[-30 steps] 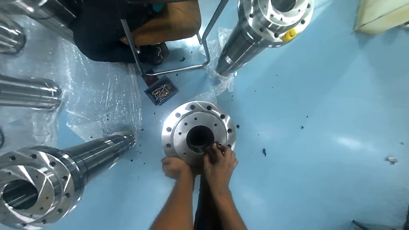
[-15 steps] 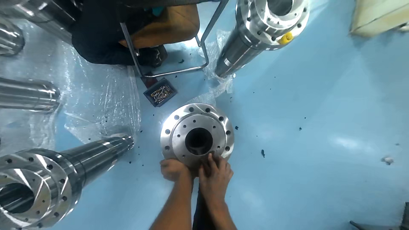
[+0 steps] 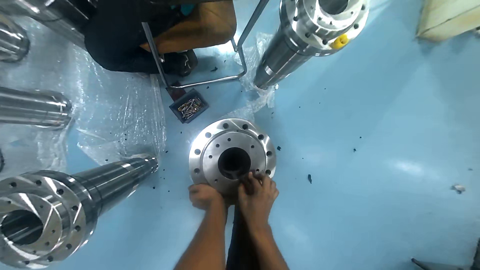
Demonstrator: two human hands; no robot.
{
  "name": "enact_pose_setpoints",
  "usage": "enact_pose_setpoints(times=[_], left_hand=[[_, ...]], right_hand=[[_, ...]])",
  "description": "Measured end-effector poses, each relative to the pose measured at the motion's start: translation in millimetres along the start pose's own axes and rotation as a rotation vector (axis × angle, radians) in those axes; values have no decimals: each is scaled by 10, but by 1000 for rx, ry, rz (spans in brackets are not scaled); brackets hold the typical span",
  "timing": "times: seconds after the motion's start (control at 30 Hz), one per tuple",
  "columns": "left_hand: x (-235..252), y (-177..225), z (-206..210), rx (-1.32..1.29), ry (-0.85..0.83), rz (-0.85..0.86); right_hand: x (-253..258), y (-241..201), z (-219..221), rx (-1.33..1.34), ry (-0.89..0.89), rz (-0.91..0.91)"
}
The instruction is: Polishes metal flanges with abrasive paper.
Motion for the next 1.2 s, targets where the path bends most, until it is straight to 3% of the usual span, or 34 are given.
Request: enact_pose_setpoints(times=[0.1, 0.27, 0.43, 0.6, 0.93, 1.2], left_hand=[[33, -22, 17, 10, 8, 14], [8, -5, 19, 2, 20, -6], [12, -15, 20, -16, 25, -20], [-17, -1, 12, 1, 17, 3], [-20, -14, 8, -2, 33, 8], [0, -12, 35, -21, 36, -11]], right_hand=[[73, -5, 8, -15, -16, 16], [-253, 21, -3, -19, -5, -17], [27, -23, -15, 60, -13, 45], [-325, 48, 7, 2, -11, -31], [-82, 329, -351, 295, -78, 128], [-88, 314, -113, 62, -76, -85]])
Point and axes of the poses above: each hand's wrist, its own x-axis towards the middle knuckle, its own z-axis out of the palm, y = z × x, the point moved 4 cm from there along x, towards the middle knuckle, and after that the axes turned 6 degrees about x, right-handed, at the moved point
